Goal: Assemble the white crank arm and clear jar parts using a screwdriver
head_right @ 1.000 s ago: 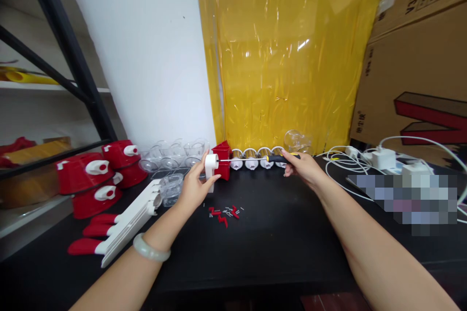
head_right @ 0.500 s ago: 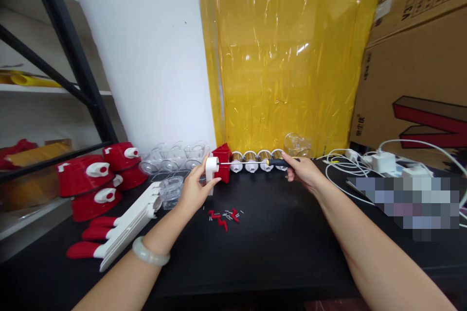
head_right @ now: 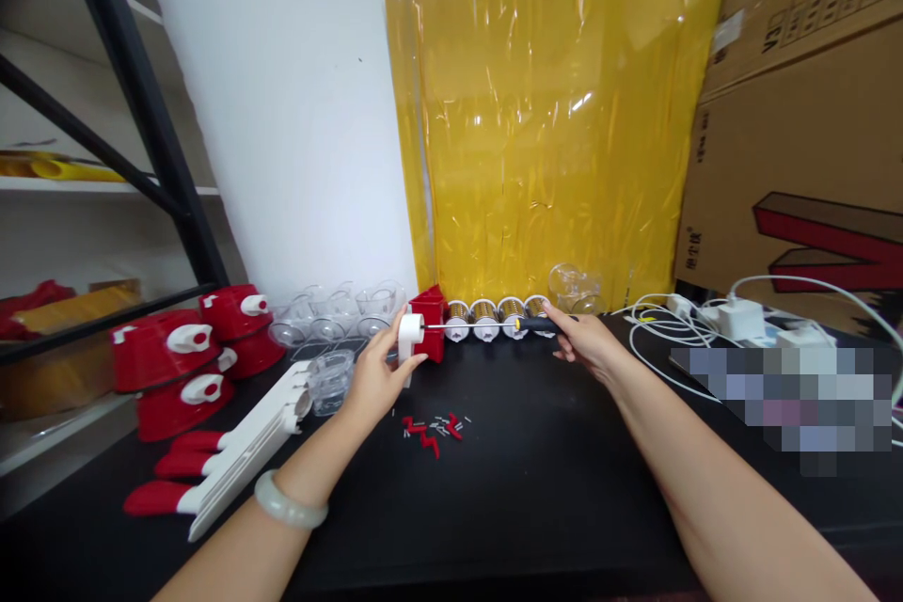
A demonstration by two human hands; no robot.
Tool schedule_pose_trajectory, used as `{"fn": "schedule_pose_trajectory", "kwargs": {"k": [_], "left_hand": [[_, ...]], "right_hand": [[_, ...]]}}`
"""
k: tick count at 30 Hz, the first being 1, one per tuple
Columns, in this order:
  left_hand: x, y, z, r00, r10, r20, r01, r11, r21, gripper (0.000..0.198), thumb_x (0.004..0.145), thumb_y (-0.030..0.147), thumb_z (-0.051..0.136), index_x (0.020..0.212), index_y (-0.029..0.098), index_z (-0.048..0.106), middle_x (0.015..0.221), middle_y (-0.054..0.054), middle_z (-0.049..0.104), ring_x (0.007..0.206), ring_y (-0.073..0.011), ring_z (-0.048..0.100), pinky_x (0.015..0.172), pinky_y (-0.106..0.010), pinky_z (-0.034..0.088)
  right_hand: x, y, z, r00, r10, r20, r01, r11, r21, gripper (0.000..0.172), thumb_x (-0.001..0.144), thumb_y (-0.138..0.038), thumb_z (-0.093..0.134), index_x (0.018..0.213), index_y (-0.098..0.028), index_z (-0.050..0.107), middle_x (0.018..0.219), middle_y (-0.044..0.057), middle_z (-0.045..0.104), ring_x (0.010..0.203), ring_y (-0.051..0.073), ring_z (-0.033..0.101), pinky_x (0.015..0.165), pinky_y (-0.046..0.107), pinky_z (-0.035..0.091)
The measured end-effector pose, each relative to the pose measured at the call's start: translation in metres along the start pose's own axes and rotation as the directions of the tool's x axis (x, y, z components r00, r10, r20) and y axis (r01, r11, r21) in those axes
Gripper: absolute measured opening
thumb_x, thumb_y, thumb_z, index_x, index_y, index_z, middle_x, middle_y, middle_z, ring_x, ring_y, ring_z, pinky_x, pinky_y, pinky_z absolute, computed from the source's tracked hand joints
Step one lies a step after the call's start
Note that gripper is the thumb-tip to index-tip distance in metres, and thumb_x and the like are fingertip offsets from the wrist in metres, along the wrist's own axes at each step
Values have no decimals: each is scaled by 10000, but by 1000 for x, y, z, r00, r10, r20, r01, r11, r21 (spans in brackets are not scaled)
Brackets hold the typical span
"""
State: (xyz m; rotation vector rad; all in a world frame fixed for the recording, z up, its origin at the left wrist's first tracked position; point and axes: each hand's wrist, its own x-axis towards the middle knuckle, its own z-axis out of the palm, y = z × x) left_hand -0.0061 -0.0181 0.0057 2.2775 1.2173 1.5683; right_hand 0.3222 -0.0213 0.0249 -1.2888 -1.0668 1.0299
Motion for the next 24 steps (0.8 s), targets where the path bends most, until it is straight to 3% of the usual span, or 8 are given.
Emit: {"fn": "schedule_pose_trajectory", "kwargs": {"k": [8, 24], "left_hand": [[0, 0, 0, 1000, 3, 1, -3, 1000, 14, 716, 820, 223, 714, 1474, 275, 428, 1127, -94, 616, 903, -213, 633, 689, -290, 561], [-1, 1, 0, 1000, 17, 10, -17, 999, 38, 731, 832, 264, 713, 1491, 297, 399, 995, -58, 602, 872, -206, 618, 692, -287, 552]], "right_hand": [[0, 0, -1, 999, 45, -10, -45, 999, -19, 552, 713, -663, 700, 544, -207, 440, 342, -72, 347, 313, 39, 288, 543, 241, 547], [5, 2, -3, 986, 164, -24, -165, 986, -40, 517, 796, -644, 629, 665, -145, 590, 337, -87, 301, 310, 39, 279, 485, 207, 503]]}}
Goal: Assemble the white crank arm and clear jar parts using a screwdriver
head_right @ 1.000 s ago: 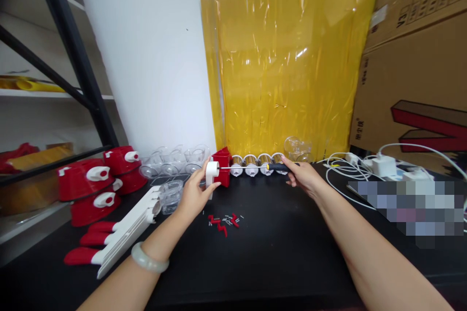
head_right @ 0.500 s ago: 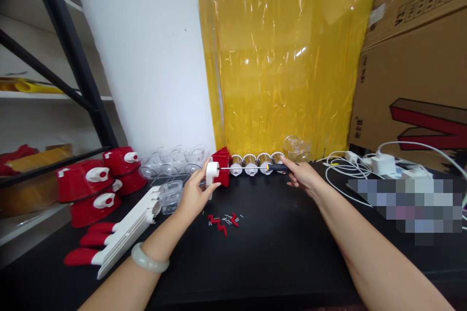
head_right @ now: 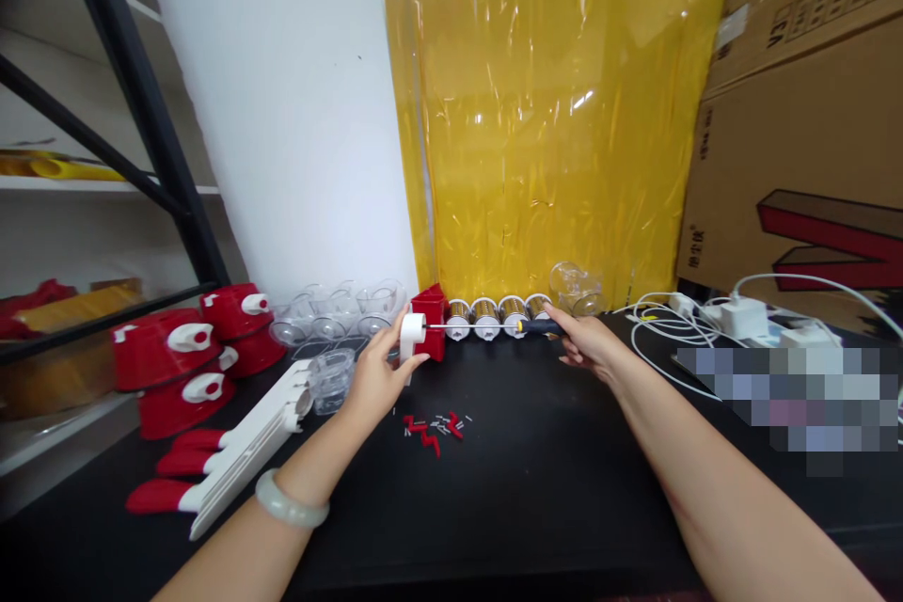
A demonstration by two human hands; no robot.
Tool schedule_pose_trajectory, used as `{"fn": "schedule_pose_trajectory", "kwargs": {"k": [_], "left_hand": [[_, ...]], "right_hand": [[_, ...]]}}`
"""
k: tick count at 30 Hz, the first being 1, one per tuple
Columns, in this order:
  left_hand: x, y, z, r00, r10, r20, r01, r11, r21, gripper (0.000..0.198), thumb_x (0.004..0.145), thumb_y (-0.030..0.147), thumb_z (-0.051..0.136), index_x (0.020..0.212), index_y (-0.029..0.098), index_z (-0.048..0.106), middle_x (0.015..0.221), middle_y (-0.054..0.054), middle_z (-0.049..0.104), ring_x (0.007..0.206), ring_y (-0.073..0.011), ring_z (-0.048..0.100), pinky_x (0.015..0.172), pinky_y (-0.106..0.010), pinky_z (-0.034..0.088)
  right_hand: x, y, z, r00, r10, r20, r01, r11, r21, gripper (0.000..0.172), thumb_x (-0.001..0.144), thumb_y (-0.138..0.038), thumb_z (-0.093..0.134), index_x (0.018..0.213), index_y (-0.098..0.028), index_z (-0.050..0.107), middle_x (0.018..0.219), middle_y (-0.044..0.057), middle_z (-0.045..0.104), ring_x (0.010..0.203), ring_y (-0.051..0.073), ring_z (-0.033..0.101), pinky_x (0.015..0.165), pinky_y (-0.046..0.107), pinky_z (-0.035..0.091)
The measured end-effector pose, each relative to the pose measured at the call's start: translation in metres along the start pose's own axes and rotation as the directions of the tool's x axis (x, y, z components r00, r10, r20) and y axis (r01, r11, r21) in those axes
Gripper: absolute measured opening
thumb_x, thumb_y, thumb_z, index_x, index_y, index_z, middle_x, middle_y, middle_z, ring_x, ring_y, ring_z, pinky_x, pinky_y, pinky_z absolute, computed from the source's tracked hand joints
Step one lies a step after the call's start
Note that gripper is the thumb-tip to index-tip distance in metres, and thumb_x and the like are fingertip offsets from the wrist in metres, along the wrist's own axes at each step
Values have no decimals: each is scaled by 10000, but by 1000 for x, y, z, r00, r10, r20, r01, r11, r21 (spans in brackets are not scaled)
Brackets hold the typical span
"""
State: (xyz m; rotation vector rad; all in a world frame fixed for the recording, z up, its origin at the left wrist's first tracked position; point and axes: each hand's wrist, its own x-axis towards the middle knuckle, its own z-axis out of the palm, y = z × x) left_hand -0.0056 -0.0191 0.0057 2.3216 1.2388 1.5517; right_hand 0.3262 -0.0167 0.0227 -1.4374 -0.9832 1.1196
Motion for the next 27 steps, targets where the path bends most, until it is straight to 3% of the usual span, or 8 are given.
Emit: {"fn": "schedule_pose_trajectory", "kwargs": {"k": [10, 13, 17, 19, 22, 27], "left_hand": [[1, 4, -1, 1000, 19, -5, -19, 999, 35, 733, 825, 264, 724, 1487, 293, 409, 970, -52, 607, 846, -200, 609, 696, -287, 550], [1, 3, 1, 1000, 4, -21, -4, 1000, -8, 731, 825, 254, 720, 1486, 288, 410, 1025, -71, 616, 889, -210, 624, 706, -292, 561], [0, 3, 1, 999, -34, -27, 33, 998, -55, 733, 830, 241, 707, 1492, 282, 396, 1147, -96, 621, 950, -221, 629, 714, -296, 570], [1, 4, 1, 998, -54, -26, 52, 996, -66, 728, 826, 241, 711, 1487, 265, 408, 1171, -106, 617, 949, -222, 630, 711, -298, 572], [1, 5, 0, 997, -64, -32, 61, 995, -74, 716, 824, 245, 712, 1478, 247, 422, 1180, -112, 613, 954, -223, 631, 706, -295, 572], [2, 4, 0, 996, -68, -53, 65, 996, -64, 696, 818, 250, 717, 1460, 234, 449, 1098, -95, 633, 938, -225, 630, 723, -305, 573]], "right_hand": [[0, 1, 1, 1000, 23, 4, -23, 1000, 4, 514, 804, -650, 616, 664, -158, 560, 343, -96, 282, 308, 33, 263, 465, 199, 493], [-1, 1, 3, 997, -70, 28, 67, 992, 104, 434, 797, -579, 674, 706, -178, 535, 391, -71, 395, 335, 45, 357, 506, 213, 518], [-5, -3, 5, 976, -195, 98, 161, 945, 284, 301, 811, -440, 710, 862, -215, 517, 652, 3, 656, 483, 102, 594, 538, 231, 532], [-7, -4, 4, 966, -227, 121, 179, 930, 321, 317, 763, -364, 766, 920, -234, 523, 726, 2, 689, 551, 126, 651, 563, 243, 548], [-7, -4, 2, 948, -290, 132, 232, 912, 339, 407, 647, -295, 857, 921, -225, 564, 677, -16, 671, 571, 128, 662, 581, 231, 557], [-1, -1, -2, 917, -387, 99, 345, 893, 290, 458, 551, -417, 906, 838, -177, 641, 705, 29, 711, 561, 127, 669, 610, 227, 582]]}}
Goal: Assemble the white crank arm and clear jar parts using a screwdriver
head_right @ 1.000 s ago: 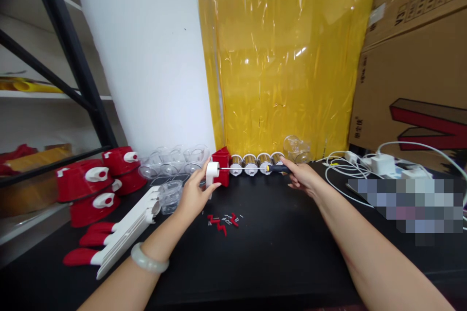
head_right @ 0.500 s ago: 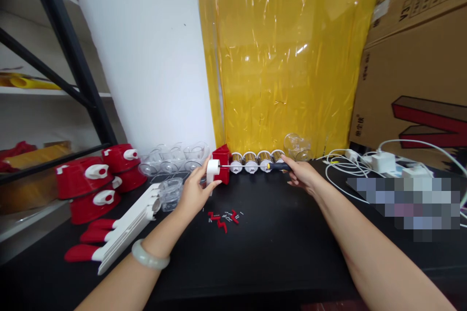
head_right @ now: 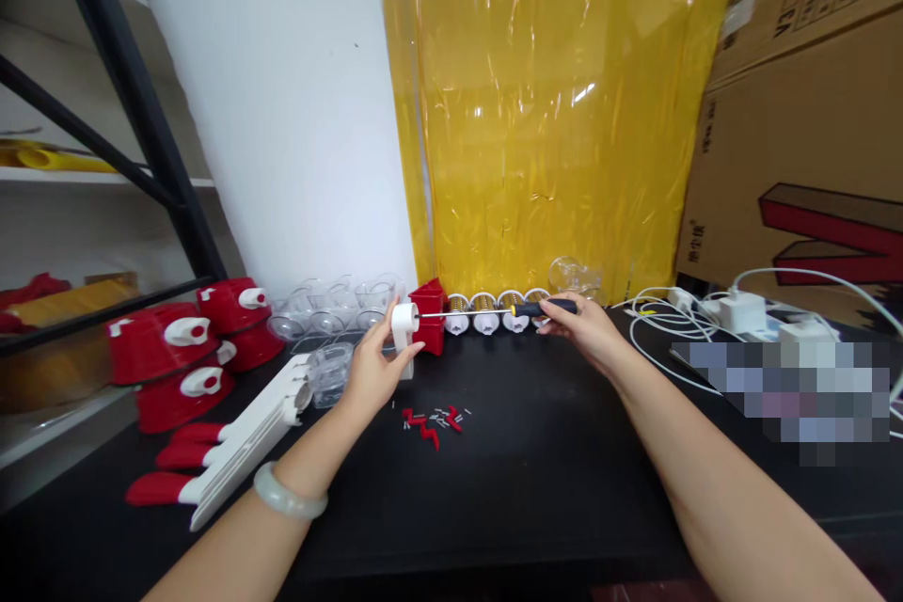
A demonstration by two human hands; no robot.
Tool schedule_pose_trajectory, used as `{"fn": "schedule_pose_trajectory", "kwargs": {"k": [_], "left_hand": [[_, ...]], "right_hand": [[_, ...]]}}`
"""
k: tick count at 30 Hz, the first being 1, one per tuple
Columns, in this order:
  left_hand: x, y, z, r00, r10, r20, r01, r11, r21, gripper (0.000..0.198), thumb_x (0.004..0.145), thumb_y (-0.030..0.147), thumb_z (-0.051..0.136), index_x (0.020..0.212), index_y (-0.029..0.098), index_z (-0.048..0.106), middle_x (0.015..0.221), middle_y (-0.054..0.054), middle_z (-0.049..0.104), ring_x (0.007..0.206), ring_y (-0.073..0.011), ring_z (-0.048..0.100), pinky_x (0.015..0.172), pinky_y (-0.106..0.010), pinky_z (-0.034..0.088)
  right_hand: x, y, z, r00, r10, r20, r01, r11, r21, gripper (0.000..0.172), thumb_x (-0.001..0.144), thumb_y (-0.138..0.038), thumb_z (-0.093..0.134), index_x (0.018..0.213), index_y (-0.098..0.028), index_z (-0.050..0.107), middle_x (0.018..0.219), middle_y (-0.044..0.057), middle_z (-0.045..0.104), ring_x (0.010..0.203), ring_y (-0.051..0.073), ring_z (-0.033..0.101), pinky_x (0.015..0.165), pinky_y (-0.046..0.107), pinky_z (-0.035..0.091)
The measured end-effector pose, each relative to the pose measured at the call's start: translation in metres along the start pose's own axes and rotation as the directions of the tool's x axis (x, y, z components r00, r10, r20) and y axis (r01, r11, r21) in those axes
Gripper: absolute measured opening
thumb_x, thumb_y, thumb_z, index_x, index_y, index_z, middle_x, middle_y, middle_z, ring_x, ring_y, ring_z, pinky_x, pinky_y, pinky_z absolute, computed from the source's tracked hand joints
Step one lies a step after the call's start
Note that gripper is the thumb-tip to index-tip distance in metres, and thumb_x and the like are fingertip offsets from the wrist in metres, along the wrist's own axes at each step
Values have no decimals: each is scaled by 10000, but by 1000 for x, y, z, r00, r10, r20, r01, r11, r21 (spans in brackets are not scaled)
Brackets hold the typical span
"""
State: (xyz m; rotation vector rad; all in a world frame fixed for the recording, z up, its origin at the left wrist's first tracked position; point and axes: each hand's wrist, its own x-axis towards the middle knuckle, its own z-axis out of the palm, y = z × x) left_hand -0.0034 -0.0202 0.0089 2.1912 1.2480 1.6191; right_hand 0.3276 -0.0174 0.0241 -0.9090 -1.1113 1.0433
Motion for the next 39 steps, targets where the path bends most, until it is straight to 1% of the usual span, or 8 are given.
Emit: {"fn": "schedule_pose_trajectory", "kwargs": {"k": [4, 14, 20, 23, 27, 34, 36, 39], "left_hand": [[0, -2, 0, 1000, -14, 9, 15, 1000, -22, 714, 811, 234, 723, 1467, 248, 439, 1074, -82, 624, 975, -232, 626, 748, -309, 574], [0, -2, 0, 1000, 6, 19, -6, 1000, -27, 737, 793, 230, 744, 1465, 279, 445, 1078, -75, 623, 929, -221, 627, 738, -308, 580], [0, -3, 1, 999, -5, 34, 7, 999, -50, 746, 797, 249, 740, 1474, 286, 432, 1101, -85, 632, 930, -231, 640, 726, -319, 589], [0, -2, 2, 999, -12, 35, 15, 996, -85, 740, 801, 254, 729, 1477, 276, 427, 1173, -101, 627, 951, -233, 649, 723, -320, 597], [0, -2, 3, 999, -12, 46, 15, 997, -76, 735, 804, 262, 725, 1478, 260, 430, 1222, -114, 626, 970, -240, 659, 769, -341, 597], [2, -8, 4, 997, -41, 66, 50, 990, -134, 773, 801, 290, 722, 1499, 244, 394, 1340, -129, 596, 1005, -257, 671, 786, -357, 598], [3, -8, 3, 998, -45, 54, 52, 991, -125, 767, 802, 290, 717, 1497, 225, 399, 1356, -134, 597, 1003, -259, 676, 831, -377, 585], [5, -9, 3, 998, -47, 40, 51, 994, -101, 750, 810, 290, 704, 1494, 212, 406, 1349, -130, 611, 997, -255, 678, 884, -394, 564]], "right_hand": [[3, 2, -5, 1000, -26, 18, 27, 998, -60, 446, 568, -461, 890, 838, -176, 679, 770, 67, 745, 617, 161, 707, 645, 230, 599], [5, 2, -6, 989, 150, -1, -150, 989, -13, 353, 662, -425, 852, 777, -137, 682, 674, 88, 718, 533, 152, 684, 584, 222, 597], [3, 2, -2, 983, 174, -64, -177, 983, -44, 303, 745, -402, 795, 732, -134, 654, 601, 83, 686, 464, 132, 641, 518, 209, 571], [3, 4, 2, 987, 140, -79, -142, 990, -22, 307, 752, -404, 788, 731, -142, 631, 571, 55, 660, 435, 113, 610, 492, 202, 551], [3, 7, 6, 991, 74, -111, -70, 997, 45, 337, 688, -403, 829, 727, -160, 597, 557, 33, 639, 431, 96, 580, 452, 182, 507], [5, -1, -1, 970, -77, -230, 114, 982, 151, 308, 601, -333, 834, 647, -191, 565, 533, -2, 586, 444, 91, 543, 386, 180, 436], [4, -1, 0, 967, -124, -224, 159, 977, 143, 306, 587, -323, 830, 628, -197, 554, 527, -18, 561, 437, 86, 530, 358, 179, 405], [1, 6, 7, 980, -142, -137, 153, 986, 67, 325, 598, -365, 823, 636, -196, 548, 514, -22, 550, 424, 90, 526, 352, 186, 396]]}}
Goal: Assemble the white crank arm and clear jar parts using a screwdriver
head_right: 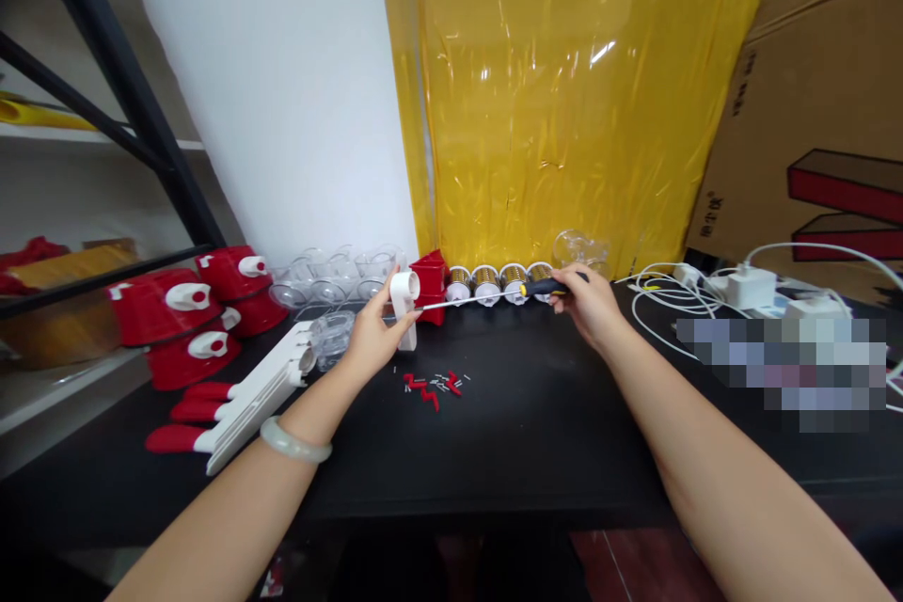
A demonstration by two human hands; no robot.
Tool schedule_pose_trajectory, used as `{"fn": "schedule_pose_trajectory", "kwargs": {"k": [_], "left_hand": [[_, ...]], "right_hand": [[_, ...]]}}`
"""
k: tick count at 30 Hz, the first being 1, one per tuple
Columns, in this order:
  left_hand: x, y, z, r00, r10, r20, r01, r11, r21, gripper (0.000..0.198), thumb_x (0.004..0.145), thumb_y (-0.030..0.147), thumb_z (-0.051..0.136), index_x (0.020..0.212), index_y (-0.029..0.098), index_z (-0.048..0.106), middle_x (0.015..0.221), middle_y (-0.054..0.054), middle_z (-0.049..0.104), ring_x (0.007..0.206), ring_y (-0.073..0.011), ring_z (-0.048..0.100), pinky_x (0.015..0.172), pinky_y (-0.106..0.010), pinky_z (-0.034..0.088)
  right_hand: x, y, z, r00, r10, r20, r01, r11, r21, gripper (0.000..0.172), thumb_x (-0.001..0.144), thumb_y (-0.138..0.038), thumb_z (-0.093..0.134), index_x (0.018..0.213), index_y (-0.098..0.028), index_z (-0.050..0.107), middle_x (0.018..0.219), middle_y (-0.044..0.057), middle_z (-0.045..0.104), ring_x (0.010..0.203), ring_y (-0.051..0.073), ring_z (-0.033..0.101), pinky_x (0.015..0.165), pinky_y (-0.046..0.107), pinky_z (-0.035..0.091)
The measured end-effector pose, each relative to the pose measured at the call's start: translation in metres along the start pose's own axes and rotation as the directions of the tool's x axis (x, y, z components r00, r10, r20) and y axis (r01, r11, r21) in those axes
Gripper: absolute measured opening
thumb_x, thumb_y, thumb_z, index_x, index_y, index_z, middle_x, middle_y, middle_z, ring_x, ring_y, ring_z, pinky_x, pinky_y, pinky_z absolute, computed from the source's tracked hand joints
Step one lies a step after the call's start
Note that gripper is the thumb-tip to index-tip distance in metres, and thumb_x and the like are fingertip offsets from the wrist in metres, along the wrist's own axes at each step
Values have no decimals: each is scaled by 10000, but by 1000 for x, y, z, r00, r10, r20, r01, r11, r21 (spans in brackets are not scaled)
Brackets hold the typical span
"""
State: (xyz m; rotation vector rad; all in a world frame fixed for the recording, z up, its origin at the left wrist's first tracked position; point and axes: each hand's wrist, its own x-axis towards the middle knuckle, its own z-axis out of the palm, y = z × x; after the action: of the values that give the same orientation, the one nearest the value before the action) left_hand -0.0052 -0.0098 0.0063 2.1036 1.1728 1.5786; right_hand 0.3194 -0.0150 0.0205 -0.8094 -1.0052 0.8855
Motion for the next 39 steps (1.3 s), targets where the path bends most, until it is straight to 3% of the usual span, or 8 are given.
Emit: {"fn": "schedule_pose_trajectory", "kwargs": {"k": [4, 9, 14, 22, 28, 33, 36, 39], "left_hand": [[1, 0, 0, 1000, -18, -3, 18, 999, -27, 758, 807, 300, 701, 1496, 212, 398, 1356, -128, 605, 991, -244, 677, 821, -351, 580], [0, 2, -1, 1000, -31, 1, 31, 999, -35, 764, 798, 315, 711, 1490, 201, 408, 1358, -142, 598, 1002, -252, 670, 761, -327, 588], [-1, 4, 0, 1000, -21, 4, 21, 999, -50, 759, 790, 312, 720, 1481, 203, 425, 1351, -147, 600, 970, -245, 673, 700, -310, 598], [-2, 10, 0, 1000, -9, 17, 10, 998, -55, 763, 802, 280, 710, 1496, 208, 399, 1344, -139, 599, 977, -234, 666, 731, -319, 607], [-2, 8, 1, 1000, -21, -9, 20, 998, -58, 740, 816, 276, 689, 1494, 208, 401, 1315, -135, 615, 979, -232, 671, 787, -344, 601], [-1, 11, 1, 998, 13, -59, -16, 999, -48, 666, 840, 216, 620, 1478, 226, 429, 1372, -102, 591, 1135, -252, 628, 917, -362, 564], [-1, 14, 0, 997, -37, -61, 29, 992, -125, 686, 825, 217, 624, 1479, 249, 419, 1354, -88, 600, 982, -215, 675, 740, -298, 606], [-1, 14, 0, 991, -120, -53, 109, 978, -178, 630, 810, 248, 649, 1418, 224, 484, 1088, -67, 706, 655, -141, 656, 532, -235, 555]], "right_hand": [[-12, 14, 13, 987, 103, 120, -84, 984, -159, 430, 567, -451, 857, 724, -188, 555, 558, -12, 605, 435, 106, 568, 390, 201, 433], [-23, 26, 24, 961, 165, 224, -97, 953, -286, 521, 579, -558, 834, 797, -196, 529, 552, -21, 618, 464, 125, 609, 468, 224, 482], [-25, 30, 27, 958, 173, 227, -102, 950, -294, 547, 585, -592, 818, 829, -198, 527, 582, -7, 654, 472, 122, 612, 495, 230, 486], [-30, 31, 32, 952, 210, 222, -130, 937, -326, 516, 589, -574, 819, 817, -208, 537, 554, -6, 655, 452, 124, 600, 496, 237, 494], [-26, 30, 28, 957, 213, 199, -146, 941, -306, 526, 564, -565, 837, 791, -195, 539, 549, 11, 652, 448, 121, 599, 474, 219, 483], [-18, 23, 20, 974, 178, 138, -141, 959, -245, 450, 566, -471, 862, 749, -187, 565, 569, 1, 632, 465, 123, 607, 443, 211, 474], [-12, 15, 12, 989, 113, 95, -97, 983, -154, 382, 566, -398, 852, 689, -186, 559, 581, -2, 612, 460, 113, 586, 398, 204, 438], [-5, 5, 5, 998, 37, 52, -33, 997, -68, 296, 596, -343, 797, 641, -193, 546, 552, -18, 562, 436, 99, 536, 367, 206, 395]]}}
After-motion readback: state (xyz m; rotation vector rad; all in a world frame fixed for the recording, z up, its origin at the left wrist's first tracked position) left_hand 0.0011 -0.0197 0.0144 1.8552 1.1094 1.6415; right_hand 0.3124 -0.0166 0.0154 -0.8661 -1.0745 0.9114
